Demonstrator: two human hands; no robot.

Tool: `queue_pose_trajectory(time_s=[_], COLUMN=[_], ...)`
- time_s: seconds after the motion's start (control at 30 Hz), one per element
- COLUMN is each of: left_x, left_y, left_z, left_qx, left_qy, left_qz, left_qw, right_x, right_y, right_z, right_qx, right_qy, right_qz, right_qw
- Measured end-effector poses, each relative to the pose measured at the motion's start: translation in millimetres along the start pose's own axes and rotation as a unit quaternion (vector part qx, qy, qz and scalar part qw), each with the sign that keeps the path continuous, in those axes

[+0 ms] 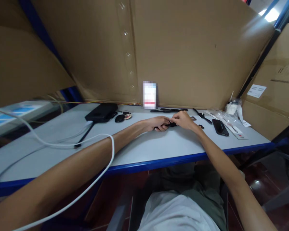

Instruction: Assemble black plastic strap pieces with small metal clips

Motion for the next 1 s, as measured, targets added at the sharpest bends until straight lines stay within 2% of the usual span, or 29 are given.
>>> queue_pose_trajectory(time_s=[0.23,0.43,0.7,0.87,1.0], left_x=[-5,-10,-10,-8,-7], left_y=[-4,-7,-9,-6,-5], left_z=[-2.7,-6.8,-10.4,-7.6,-5.1], left_qx=[-0.001,0.011,0.026,0.021,0.019], left_qy=[-0.018,-0.030,-0.036,-0.032,-0.043], left_qz=[0.009,0.020,0.017,0.019,0.006], left_qw=[1.000,0.999,0.999,0.999,0.999], right_x=[-1,-5,1,2,-4], right_y=[5,-2,-2,-5,-8], right_z=[6,7,-2,-3,0], right_qx=[-0.048,-0.066,-0.111,-0.087,-0.117], right_qy=[-0.032,-0.026,-0.019,0.013,0.032], right_qz=[-0.006,-0.040,-0.143,-0.101,-0.072], right_qw=[0.998,0.997,0.983,0.991,0.990])
Point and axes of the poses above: each hand's wrist, its own x-axis towards the middle knuckle, its own z-axis out of the back of the hand, y = z × x, the point moved 8 cm from there along x, towards the middle knuckle, and after that the axes turned 3 degrees about y, right-handed, at the moved point
